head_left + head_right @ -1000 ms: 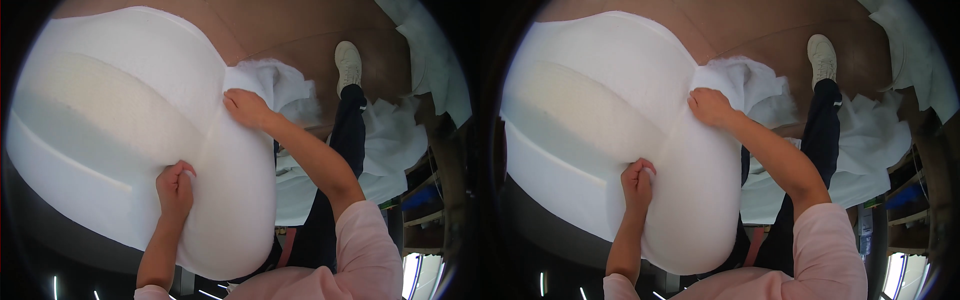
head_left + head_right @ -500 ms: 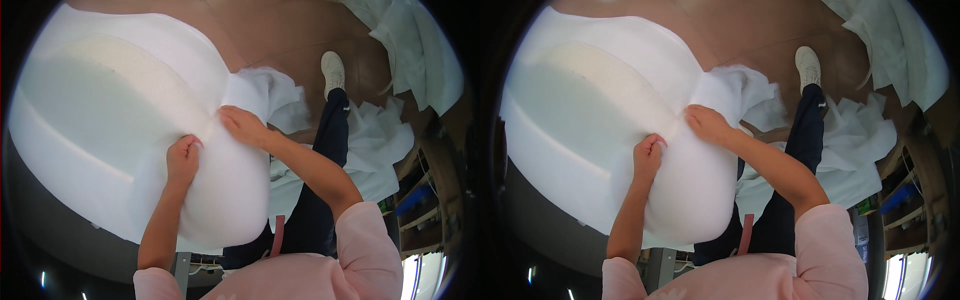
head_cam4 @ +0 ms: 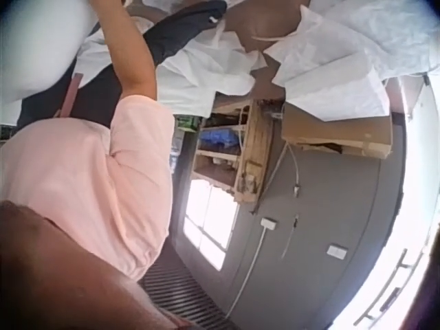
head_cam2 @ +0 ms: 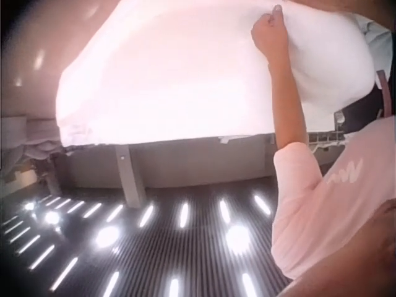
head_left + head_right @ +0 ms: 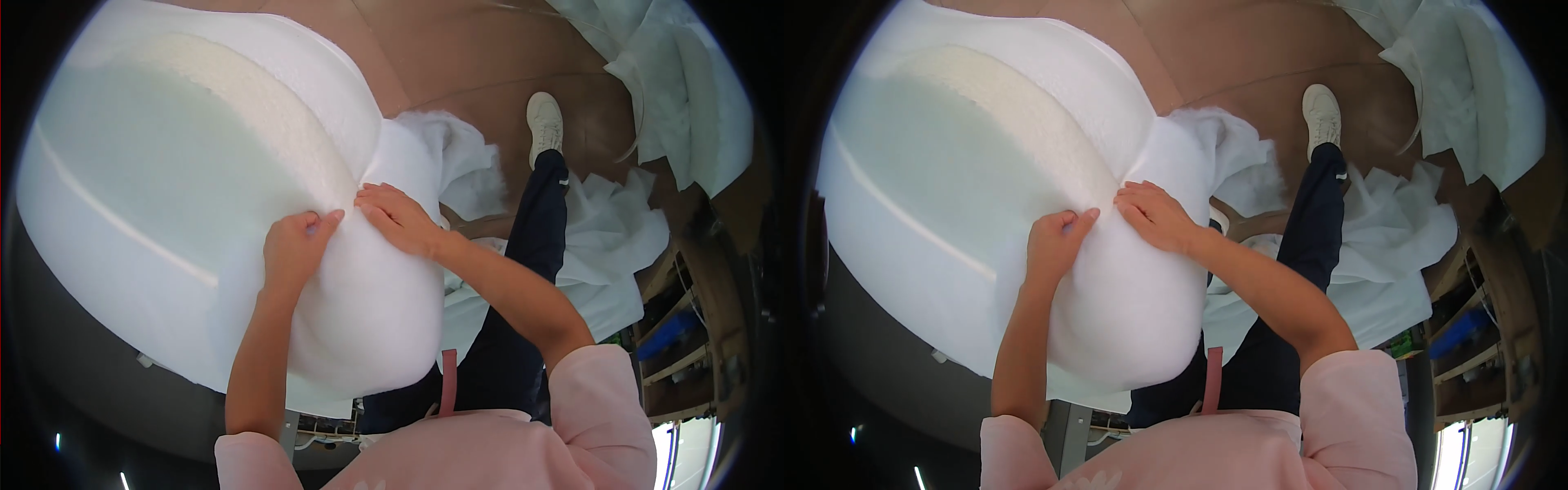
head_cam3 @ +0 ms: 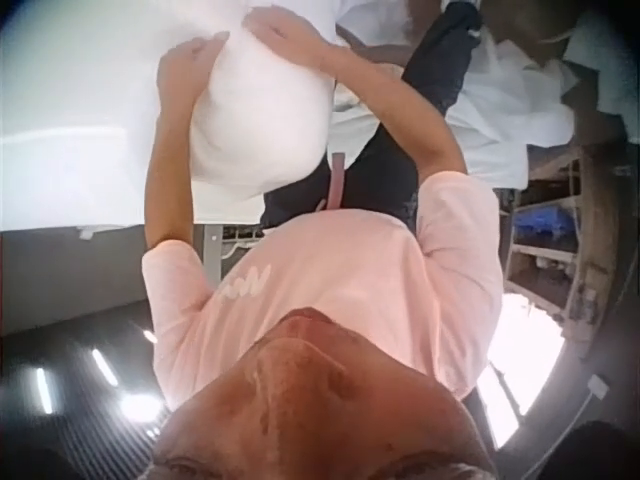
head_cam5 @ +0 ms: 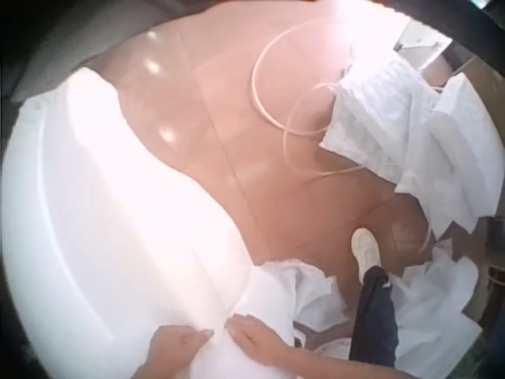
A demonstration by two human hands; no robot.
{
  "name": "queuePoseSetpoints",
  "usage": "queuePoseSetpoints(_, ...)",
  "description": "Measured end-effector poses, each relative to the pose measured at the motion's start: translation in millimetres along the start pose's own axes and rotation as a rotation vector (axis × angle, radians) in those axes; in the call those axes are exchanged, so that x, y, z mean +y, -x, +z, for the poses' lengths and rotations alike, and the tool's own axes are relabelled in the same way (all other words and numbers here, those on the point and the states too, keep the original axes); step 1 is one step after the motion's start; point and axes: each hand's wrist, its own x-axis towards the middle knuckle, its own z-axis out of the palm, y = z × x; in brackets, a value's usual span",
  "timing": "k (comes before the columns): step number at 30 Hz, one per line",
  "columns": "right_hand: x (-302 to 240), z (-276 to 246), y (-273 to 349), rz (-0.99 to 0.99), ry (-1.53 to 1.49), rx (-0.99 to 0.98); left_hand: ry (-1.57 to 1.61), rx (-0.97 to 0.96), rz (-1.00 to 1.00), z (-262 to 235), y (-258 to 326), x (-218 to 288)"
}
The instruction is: The person is applying foam or batting to a large furniture component, possibly a sofa arm or backrest, and smoothing it over the edges.
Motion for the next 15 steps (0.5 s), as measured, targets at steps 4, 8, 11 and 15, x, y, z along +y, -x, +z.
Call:
queuePoseSetpoints(4,-35.9,-17.6,19.9,0.052,-0.022,0.098,0.181,-0.086,-0.098,4.8,-37.3,-19.4)
queuePoseSetpoints(8,-54.2,-11.1,-6.1,-0.022,0.076,-0.249,0.202,-0.142,-0.027,-4.4,-34.7,-20.5)
queuePoseSetpoints(11,-61.8,-18.0,-5.3,0.072,0.059,-0.312,0.127,-0.228,-0.06,-27.8,-6.0,-28.6)
queuePoseSetpoints(15,-84.2,-21.0,36.2,0.228,-0.133,0.0,0.058,-0.344,0.087,-50.4,56.4,-48.2)
